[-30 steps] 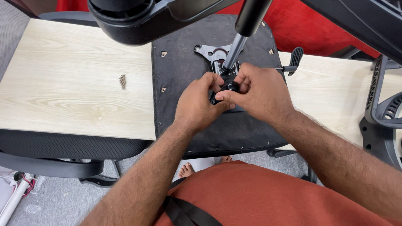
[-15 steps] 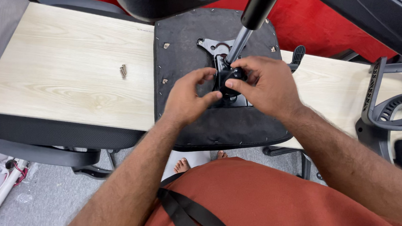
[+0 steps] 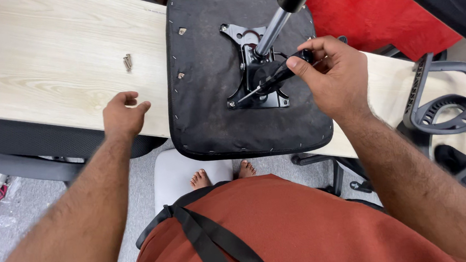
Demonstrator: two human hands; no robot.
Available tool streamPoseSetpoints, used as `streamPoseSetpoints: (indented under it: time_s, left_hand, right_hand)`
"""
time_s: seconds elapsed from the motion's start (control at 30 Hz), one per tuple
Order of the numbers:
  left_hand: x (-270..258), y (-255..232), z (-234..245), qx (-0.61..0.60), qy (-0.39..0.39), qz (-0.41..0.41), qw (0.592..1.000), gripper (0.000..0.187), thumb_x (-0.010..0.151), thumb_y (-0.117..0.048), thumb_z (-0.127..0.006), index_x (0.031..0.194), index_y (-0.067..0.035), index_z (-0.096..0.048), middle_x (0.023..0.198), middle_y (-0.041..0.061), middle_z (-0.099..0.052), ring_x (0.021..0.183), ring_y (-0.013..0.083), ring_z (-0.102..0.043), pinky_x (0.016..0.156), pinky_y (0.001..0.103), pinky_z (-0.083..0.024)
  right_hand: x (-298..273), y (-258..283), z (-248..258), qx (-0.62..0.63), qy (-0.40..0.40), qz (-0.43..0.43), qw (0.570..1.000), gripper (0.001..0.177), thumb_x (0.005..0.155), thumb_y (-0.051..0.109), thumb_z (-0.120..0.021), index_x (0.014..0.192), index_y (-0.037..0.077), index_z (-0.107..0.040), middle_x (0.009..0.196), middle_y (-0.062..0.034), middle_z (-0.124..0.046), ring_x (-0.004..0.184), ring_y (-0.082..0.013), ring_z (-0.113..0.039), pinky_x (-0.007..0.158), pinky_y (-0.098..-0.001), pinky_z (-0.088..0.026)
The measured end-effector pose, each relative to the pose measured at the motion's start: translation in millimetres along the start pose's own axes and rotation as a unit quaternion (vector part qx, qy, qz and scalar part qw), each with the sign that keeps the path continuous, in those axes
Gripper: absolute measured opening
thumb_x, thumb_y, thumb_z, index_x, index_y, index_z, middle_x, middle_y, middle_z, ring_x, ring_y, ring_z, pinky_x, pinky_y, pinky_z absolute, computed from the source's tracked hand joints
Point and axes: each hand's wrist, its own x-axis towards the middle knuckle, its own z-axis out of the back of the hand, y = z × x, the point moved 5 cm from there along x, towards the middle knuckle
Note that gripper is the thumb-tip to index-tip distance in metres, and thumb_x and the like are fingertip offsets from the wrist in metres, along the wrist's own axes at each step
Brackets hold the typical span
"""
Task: The person attaches a metal tilt mechanism plate to the underside of an office chair seat. They align the plate, insert screws by hand, tighten them with a screwdriver, flip the seat over on the workbench, and continue threading and tightening screws into the mounting holes.
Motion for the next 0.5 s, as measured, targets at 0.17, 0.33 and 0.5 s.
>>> streamPoseSetpoints:
  time_s: [0.17,0.33,0.5]
  left_hand:
    - [31,-16,5,0.146,0.049,-0.033,0.988,0.066,0.089,-0.031,-0.082,0.147,-0.013,-0.056,0.152,0.015,-0.049,0.136,0.0323,-0.053,0.111,0.047,-0.046]
    - [52,-36,1,0.271,0.085,-0.052,0.957,0.087,0.088,-0.037,-0.083,0.159,-0.013,-0.039,0.159,0.016,-0.035,0.143,0.0355,-0.041,0.113,0.05,-0.044]
    - [58,-37,-10,0.333,0.113,-0.014,0.936,0.089,0.091,-0.034,-0.078,0.163,-0.015,-0.029,0.16,0.015,-0.032,0.145,0.0326,-0.037,0.113,0.054,-0.042]
  right_hand:
    - [-14,-6,12,0.001,-0.023,-0.007,1.0,0.022,0.103,0.018,-0.08,0.114,0.002,-0.07,0.093,-0.003,-0.074,0.08,-0.0051,-0.068,0.069,-0.021,-0.055]
    - [-29,-12,20,-0.026,-0.035,-0.055,0.998,0.025,0.102,0.021,-0.08,0.117,0.003,-0.069,0.091,-0.0038,-0.073,0.076,-0.0057,-0.066,0.066,-0.0209,-0.053]
    - [-43,-19,28,-0.02,-0.046,-0.106,0.993,0.027,0.101,0.022,-0.08,0.117,0.004,-0.069,0.09,-0.0041,-0.072,0.075,-0.006,-0.065,0.064,-0.0213,-0.053]
